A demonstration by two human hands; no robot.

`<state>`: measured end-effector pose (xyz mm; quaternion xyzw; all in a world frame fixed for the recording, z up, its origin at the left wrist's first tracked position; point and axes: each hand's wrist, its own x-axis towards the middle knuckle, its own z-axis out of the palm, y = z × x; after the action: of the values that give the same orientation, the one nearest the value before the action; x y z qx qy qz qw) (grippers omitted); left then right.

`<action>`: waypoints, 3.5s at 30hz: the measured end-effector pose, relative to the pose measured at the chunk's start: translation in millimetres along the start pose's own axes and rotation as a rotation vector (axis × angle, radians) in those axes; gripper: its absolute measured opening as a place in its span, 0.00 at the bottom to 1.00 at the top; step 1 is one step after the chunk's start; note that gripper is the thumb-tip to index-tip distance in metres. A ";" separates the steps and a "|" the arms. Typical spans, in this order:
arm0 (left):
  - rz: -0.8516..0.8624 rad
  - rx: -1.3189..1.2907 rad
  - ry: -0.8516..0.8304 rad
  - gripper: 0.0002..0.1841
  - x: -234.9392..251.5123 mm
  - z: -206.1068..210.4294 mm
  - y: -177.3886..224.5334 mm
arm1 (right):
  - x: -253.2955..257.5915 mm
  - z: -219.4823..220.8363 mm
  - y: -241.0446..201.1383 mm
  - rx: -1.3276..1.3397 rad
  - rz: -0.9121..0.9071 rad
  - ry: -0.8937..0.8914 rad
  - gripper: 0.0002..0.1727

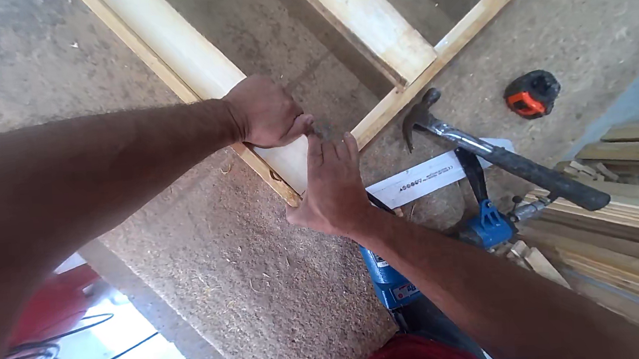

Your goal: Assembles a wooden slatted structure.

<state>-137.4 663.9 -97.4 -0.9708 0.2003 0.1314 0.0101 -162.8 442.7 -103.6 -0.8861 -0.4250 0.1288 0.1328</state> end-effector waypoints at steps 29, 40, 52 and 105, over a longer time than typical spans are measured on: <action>-0.133 -0.082 -0.490 0.43 -8.1 -52.1 31.0 | -151.9 -50.7 64.1 0.434 0.200 0.220 0.43; -0.198 -0.051 -0.529 0.42 -6.2 -58.2 43.7 | -204.1 6.5 139.1 1.596 1.310 0.383 0.28; -0.213 -0.055 -0.537 0.41 -4.7 -61.1 45.3 | -225.3 -41.3 103.0 1.609 1.003 0.566 0.24; -0.279 -0.149 -0.550 0.43 -4.4 -60.2 43.0 | -208.2 -28.0 60.6 0.991 -0.475 0.268 0.08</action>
<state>-143.0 621.7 -36.7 -0.9151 0.0448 0.4006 0.0108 -235.8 238.7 -74.3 -0.6064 -0.4809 0.1661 0.6111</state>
